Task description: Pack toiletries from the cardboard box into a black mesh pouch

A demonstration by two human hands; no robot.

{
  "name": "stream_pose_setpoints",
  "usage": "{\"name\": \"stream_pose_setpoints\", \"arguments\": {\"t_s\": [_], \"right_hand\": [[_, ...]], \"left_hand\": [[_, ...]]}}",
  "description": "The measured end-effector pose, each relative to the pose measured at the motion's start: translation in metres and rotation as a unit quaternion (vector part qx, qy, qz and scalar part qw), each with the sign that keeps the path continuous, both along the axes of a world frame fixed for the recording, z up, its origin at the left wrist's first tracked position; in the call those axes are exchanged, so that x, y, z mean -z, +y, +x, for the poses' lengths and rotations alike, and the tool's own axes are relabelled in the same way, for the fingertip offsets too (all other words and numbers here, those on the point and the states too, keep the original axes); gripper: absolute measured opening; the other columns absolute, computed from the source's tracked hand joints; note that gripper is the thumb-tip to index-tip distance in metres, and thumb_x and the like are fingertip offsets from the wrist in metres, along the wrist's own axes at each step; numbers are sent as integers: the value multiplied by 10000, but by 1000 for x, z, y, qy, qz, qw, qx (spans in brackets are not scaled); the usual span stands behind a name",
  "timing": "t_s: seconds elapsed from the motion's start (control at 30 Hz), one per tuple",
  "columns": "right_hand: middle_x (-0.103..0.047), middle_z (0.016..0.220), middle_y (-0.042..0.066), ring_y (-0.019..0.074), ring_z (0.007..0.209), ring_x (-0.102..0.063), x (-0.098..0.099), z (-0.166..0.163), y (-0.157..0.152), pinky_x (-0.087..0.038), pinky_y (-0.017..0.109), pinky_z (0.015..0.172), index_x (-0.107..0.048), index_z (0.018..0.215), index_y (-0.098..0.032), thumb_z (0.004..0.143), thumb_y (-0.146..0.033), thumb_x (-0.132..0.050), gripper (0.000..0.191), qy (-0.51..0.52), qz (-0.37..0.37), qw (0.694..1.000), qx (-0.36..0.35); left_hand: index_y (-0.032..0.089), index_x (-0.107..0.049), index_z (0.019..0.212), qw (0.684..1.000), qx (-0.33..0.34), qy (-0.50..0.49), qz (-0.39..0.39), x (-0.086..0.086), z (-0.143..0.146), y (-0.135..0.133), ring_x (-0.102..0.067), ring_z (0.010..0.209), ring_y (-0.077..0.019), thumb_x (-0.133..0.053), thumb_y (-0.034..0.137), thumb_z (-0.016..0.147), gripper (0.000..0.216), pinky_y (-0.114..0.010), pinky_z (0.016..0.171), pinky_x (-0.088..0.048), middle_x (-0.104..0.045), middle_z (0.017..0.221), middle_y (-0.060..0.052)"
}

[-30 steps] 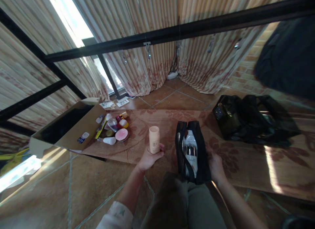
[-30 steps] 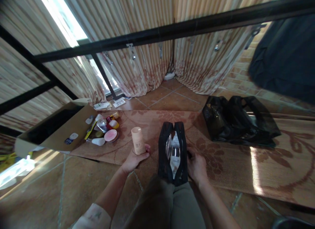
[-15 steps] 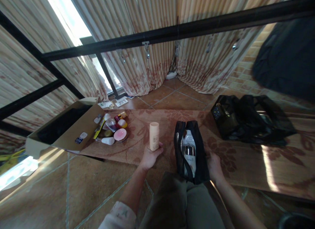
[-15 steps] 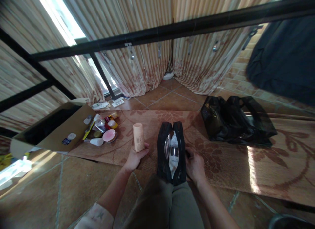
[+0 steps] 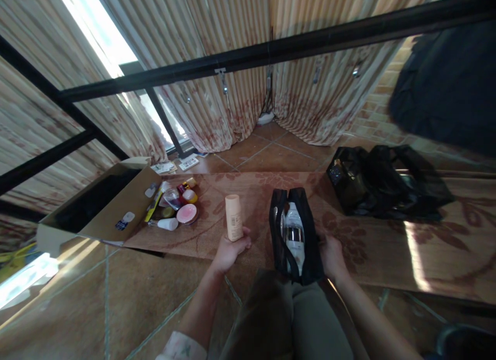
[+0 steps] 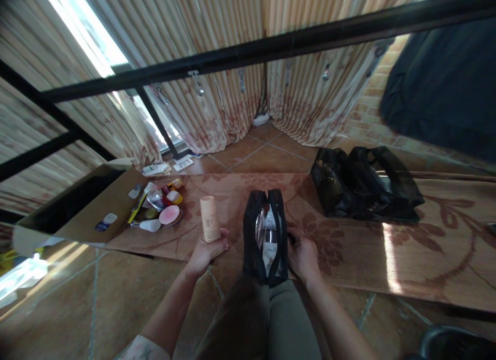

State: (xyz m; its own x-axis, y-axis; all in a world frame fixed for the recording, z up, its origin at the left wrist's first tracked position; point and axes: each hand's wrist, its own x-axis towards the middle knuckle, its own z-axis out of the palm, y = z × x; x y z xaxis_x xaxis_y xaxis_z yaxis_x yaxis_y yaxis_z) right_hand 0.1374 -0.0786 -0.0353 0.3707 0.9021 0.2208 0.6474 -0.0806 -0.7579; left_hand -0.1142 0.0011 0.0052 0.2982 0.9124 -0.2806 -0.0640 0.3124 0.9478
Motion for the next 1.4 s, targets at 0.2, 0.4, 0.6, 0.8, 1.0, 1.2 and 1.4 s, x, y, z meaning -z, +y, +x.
{"name": "stream_pose_setpoints", "arguments": {"t_s": [0.2,0.4,0.6,0.8,1.0,1.2,1.4], "right_hand": [[-682,835,69,195,729,-625,-5,-3,0,-497,319,742,-677,895,-180,807,-293,-418,296,6,10,1000,6],[-678,826,61,186,721,-618,-8,-5,0,-499,322,765,-676,869,-193,813,-286,-421,277,3,14,1000,14],[-683,824,55,189,722,-618,-6,-4,0,-498,334,775,-674,877,-201,809,-285,-431,266,3,8,1000,14],[-682,823,55,190,739,-627,-5,-4,0,-494,314,756,-675,877,-193,811,-288,-434,267,4,11,1000,7],[-683,858,66,196,761,-633,-6,-4,0,-497,325,776,-676,872,-187,820,-294,-421,282,7,11,1000,9],[-687,881,68,203,796,-635,-6,-4,0,-497,338,792,-679,889,-197,806,-269,-432,270,4,14,1000,10],[-692,825,58,198,759,-633,-6,-4,-1,-495,332,778,-684,889,-197,797,-254,-435,271,-5,10,1000,19]], "left_hand": [[149,-619,857,1000,-5,-3,3,1,1,0,-531,550,-98,-717,248,606,287,-226,598,-427,-566,569,32],[148,-615,849,1000,-5,-1,6,3,1,0,-535,541,-102,-720,262,596,297,-238,593,-436,-566,570,30],[147,-613,856,1000,-12,-6,4,6,1,1,-535,538,-104,-723,270,594,309,-242,586,-440,-560,563,33],[152,-610,866,1000,-20,-5,3,5,2,-1,-544,547,-100,-724,257,597,311,-239,604,-447,-575,575,35],[142,-620,852,999,-23,13,18,2,2,-2,-544,549,-110,-719,266,595,302,-245,594,-445,-571,569,26],[147,-619,866,1000,-13,18,21,5,1,-1,-538,562,-106,-712,278,614,299,-240,603,-438,-567,584,26],[141,-606,975,1000,-12,-3,13,4,3,0,-547,571,-117,-733,362,621,437,-267,632,-452,-570,604,20]]}}
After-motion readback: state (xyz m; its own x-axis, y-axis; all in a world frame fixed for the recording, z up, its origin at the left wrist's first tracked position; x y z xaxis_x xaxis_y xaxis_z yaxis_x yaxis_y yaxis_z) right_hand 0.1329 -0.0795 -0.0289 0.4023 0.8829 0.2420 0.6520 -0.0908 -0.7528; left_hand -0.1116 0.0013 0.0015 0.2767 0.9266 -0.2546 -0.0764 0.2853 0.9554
